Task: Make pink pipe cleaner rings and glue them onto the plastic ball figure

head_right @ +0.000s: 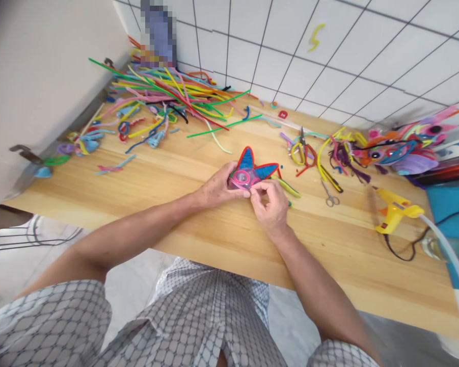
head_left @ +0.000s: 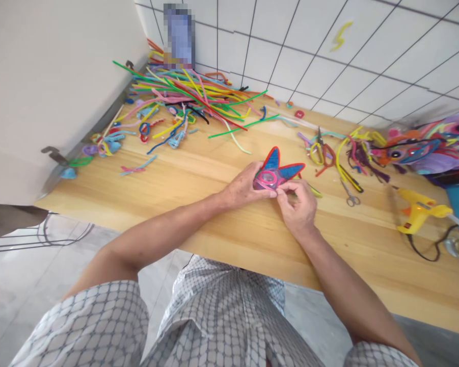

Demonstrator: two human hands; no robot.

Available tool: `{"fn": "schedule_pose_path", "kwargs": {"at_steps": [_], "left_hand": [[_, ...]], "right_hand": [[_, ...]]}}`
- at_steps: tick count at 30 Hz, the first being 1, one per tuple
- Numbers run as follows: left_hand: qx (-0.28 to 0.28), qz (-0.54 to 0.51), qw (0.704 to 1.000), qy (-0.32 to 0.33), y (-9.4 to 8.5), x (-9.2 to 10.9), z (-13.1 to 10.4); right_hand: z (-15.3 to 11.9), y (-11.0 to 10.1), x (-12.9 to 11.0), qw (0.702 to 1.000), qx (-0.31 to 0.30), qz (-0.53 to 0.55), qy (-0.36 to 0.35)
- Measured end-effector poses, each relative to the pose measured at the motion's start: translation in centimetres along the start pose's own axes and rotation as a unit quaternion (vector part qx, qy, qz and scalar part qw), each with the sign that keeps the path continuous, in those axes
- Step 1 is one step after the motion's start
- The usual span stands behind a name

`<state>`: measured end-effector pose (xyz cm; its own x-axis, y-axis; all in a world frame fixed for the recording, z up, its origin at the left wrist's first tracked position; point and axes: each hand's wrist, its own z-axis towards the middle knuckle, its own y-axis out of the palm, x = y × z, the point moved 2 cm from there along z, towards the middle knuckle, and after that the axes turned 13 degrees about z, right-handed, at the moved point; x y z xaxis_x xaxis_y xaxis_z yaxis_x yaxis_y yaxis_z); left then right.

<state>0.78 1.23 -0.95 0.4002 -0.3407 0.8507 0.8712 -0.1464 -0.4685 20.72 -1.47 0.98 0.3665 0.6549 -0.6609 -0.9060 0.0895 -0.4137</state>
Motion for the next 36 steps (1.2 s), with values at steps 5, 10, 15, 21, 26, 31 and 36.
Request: {"fn": "schedule_pose_path", "kwargs": {"at_steps": [5, 10, 15, 21, 26, 31, 36], "left_hand": [[-0.001, 0.008, 1.000, 0.000, 0.2, -0.3, 0.0], [0.004, 0.004, 1.000, 0.019, 0.3, -0.6, 0.0], [-0.003, 0.003, 1.000, 0.010, 0.3, -0.5, 0.1], [-0.005, -0.014, 1.000, 0.001, 0.4, -0.5, 0.2], [-0.003, -0.037, 0.999, 0.024, 0.5, -0.7, 0.2], [-0.008, -0.031, 0.999, 0.023, 0.5, -1.0, 0.3], [-0.008, -0.029, 0.999, 0.027, 0.5, -1.1, 0.3]], "right_hand": [[-0.1, 0.0, 0.1, 1.000, -0.002, -0.002, 0.009], [-0.3, 0.1, 0.1, 1.000, 0.002, 0.003, 0.002], [-0.6, 0.4, 0.3, 1.000, 0.020, 0.005, 0.007], [-0.3, 0.0, 0.3, 0.999, 0.042, 0.004, -0.019], [0.0, -0.2, 0.6, 0.998, -0.003, -0.036, -0.054], [-0.1, -0.2, 0.8, 0.999, -0.008, -0.018, -0.050], [0.0, -0.3, 0.9, 0.999, -0.024, -0.017, -0.035]]}}
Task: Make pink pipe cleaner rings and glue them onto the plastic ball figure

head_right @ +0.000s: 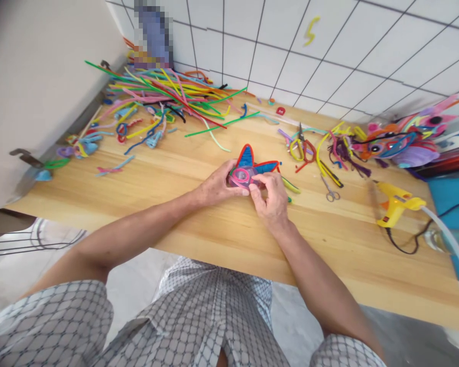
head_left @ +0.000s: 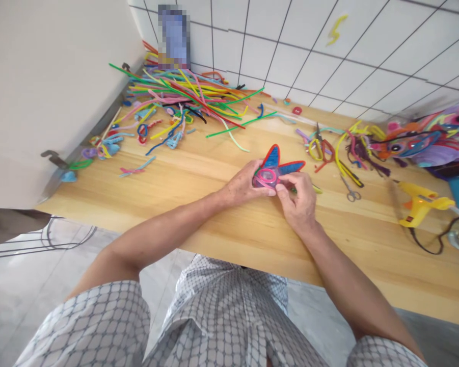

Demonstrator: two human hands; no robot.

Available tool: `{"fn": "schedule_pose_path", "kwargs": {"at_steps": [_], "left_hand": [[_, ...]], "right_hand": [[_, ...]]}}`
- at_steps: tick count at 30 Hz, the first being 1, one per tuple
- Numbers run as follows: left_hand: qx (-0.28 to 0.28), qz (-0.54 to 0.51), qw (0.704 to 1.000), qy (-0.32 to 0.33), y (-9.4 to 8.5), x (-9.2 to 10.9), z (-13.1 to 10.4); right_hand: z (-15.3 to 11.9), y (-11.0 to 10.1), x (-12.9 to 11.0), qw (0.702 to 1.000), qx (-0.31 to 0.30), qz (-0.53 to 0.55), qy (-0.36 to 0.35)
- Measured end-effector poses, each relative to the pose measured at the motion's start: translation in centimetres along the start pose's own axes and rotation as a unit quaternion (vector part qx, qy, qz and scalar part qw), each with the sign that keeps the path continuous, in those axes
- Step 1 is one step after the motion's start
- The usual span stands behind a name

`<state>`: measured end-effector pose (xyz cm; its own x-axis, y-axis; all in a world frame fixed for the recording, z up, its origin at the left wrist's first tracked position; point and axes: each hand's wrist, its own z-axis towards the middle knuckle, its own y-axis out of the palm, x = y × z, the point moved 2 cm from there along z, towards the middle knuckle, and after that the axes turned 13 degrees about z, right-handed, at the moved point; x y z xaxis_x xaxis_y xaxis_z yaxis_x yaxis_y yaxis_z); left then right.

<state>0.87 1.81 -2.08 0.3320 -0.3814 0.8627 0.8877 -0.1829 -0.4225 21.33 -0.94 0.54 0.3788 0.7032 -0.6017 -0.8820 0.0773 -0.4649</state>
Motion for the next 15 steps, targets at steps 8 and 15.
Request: {"fn": "schedule_pose_path", "kwargs": {"at_steps": [8, 15], "left_hand": [[-0.004, 0.005, 1.000, 0.015, -0.06, 0.32, -0.13], [-0.008, -0.011, 1.000, 0.001, -0.02, 0.30, -0.17]], "right_hand": [[0.15, 0.09, -0.27, 1.000, 0.004, -0.006, -0.014], [0.17, 0.08, -0.33, 1.000, 0.005, -0.009, -0.002]]}}
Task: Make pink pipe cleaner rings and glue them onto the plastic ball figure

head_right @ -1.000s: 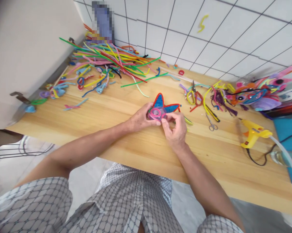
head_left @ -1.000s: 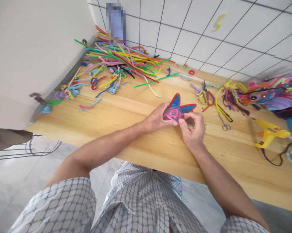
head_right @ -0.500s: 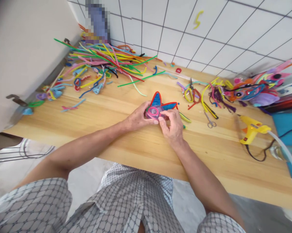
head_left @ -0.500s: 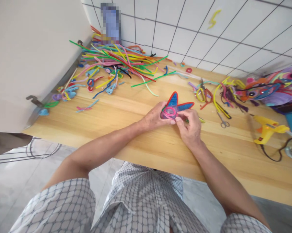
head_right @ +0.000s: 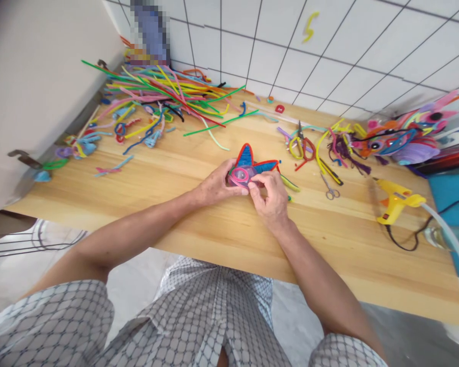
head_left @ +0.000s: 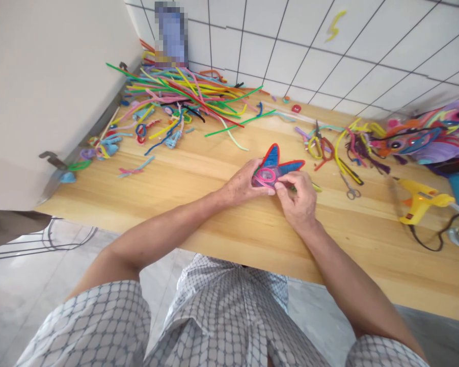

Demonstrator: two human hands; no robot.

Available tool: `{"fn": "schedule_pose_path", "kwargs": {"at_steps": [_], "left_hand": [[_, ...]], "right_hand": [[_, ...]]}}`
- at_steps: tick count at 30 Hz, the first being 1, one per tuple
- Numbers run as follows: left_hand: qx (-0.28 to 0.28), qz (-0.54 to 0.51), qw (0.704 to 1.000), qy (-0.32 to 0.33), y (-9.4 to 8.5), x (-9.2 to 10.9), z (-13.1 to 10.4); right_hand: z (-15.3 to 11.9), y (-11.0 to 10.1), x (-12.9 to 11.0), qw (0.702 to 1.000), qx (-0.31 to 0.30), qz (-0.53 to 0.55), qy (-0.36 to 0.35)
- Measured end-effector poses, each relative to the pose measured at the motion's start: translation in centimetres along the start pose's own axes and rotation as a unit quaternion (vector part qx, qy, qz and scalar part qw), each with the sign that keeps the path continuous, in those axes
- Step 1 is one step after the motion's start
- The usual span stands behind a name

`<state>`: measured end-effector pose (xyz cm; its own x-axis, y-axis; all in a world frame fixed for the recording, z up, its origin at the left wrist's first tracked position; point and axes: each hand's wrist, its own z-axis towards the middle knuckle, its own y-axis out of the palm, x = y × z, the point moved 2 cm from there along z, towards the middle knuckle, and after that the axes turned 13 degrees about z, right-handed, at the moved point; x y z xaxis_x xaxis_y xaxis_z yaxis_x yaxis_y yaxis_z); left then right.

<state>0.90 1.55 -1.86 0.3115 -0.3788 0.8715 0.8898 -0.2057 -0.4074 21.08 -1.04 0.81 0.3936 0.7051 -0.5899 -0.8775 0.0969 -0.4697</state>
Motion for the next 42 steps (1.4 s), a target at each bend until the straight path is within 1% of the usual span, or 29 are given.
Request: {"fn": "schedule_pose_path", "kwargs": {"at_steps": [3, 5, 8, 10, 14, 18, 20, 23, 26, 29, 34, 42], "left_hand": [[0.002, -0.009, 1.000, -0.028, -0.1, 0.0, -0.1], [0.003, -0.019, 0.999, -0.048, -0.2, 0.1, -0.1], [0.016, -0.039, 0.998, -0.055, -0.1, 0.1, 0.0], [0.033, -0.039, 0.997, -0.056, 0.0, 0.0, 0.0], [0.059, -0.027, 0.996, -0.059, 0.1, -0.1, -0.1], [0.067, -0.015, 0.996, -0.065, -0.3, 0.5, -0.2], [0.063, -0.015, 0.995, -0.069, -0.6, 0.9, -0.3], [0.040, -0.034, 0.995, -0.082, -0.8, 1.2, -0.5], [0.032, -0.054, 0.994, -0.090, -1.0, 0.9, -0.7], [0.030, -0.049, 0.995, -0.087, -1.2, 0.6, -0.8], [0.022, -0.045, 0.995, -0.085, -1.5, 0.6, -0.9], [0.009, -0.052, 0.996, -0.066, -1.1, -0.1, -1.0]], "right_hand": [[-0.2, 0.1, 0.0, 1.000, 0.019, 0.021, 0.010], [-0.5, 0.1, 0.2, 0.996, 0.060, 0.057, 0.030], [-0.9, 0.2, 1.1, 0.981, 0.123, 0.112, 0.103], [-1.1, 0.4, 1.7, 0.969, 0.141, 0.137, 0.152], [-1.2, 0.9, 2.1, 0.954, 0.146, 0.170, 0.199], [-1.2, 1.6, 1.8, 0.949, 0.114, 0.186, 0.227], [-1.3, 1.9, 1.7, 0.950, 0.094, 0.194, 0.228], [-1.5, 2.0, 1.6, 0.954, 0.080, 0.196, 0.212], [-1.7, 2.0, 1.4, 0.961, 0.068, 0.181, 0.198], [-1.8, 2.0, 1.2, 0.966, 0.053, 0.170, 0.187], [-1.8, 2.0, 1.1, 0.968, 0.053, 0.167, 0.178], [-1.7, 2.1, 1.4, 0.966, 0.066, 0.176, 0.177]]}}
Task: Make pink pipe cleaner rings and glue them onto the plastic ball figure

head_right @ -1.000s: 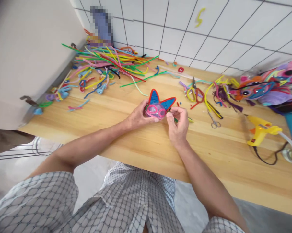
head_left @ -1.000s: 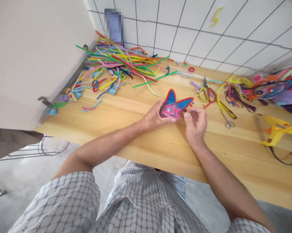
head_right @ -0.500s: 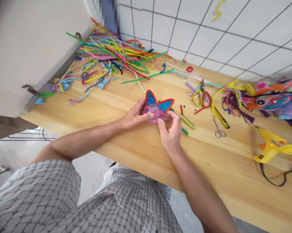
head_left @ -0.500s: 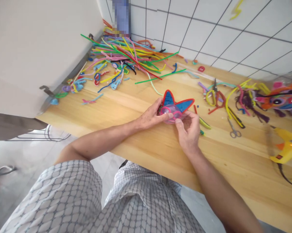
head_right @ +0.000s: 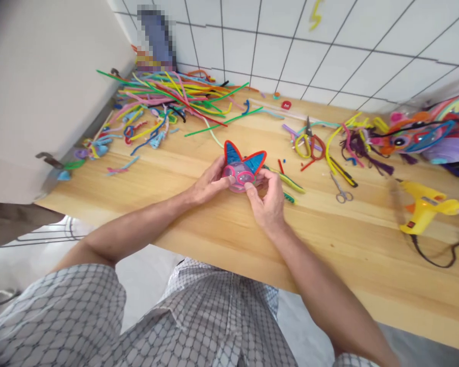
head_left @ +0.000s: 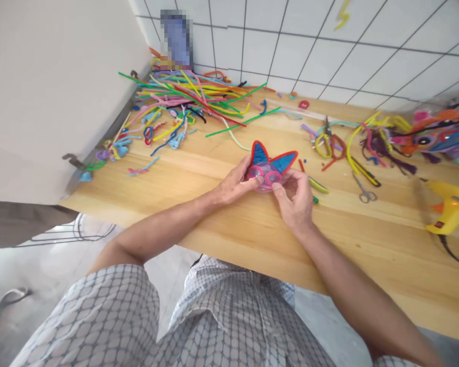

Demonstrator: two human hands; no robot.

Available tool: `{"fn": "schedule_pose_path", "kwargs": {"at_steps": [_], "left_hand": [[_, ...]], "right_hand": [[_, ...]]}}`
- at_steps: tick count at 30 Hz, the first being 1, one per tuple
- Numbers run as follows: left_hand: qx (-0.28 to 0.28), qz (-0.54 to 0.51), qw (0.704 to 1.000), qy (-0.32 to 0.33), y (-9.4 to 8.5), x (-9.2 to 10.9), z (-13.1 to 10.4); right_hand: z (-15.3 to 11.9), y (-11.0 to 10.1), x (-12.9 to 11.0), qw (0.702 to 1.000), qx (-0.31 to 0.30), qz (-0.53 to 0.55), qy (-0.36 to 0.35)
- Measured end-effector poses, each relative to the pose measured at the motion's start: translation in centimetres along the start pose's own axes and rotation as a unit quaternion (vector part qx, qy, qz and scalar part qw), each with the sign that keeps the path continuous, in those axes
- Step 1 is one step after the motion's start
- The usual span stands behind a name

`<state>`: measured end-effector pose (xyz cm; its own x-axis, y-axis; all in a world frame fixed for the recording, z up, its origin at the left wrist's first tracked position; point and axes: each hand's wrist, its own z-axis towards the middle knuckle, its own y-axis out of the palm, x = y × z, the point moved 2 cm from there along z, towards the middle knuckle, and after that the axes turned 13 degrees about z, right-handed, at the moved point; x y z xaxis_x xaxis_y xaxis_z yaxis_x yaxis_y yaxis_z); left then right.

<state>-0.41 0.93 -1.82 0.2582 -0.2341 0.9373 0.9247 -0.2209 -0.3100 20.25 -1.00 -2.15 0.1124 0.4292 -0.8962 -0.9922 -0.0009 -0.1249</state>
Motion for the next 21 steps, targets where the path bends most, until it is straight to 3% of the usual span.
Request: {"fn": "schedule_pose_path", "kwargs": {"at_steps": [8, 21], "left_hand": [[-0.034, -0.068, 0.997, -0.011, -0.1, 0.7, 0.1], [-0.036, -0.172, 0.981, -0.086, 0.4, -1.0, 0.8]], "right_hand": [[-0.1, -0.2, -0.8, 0.999, -0.004, 0.042, 0.005], [-0.2, -0.6, -0.6, 0.991, -0.013, 0.107, 0.079]]}}
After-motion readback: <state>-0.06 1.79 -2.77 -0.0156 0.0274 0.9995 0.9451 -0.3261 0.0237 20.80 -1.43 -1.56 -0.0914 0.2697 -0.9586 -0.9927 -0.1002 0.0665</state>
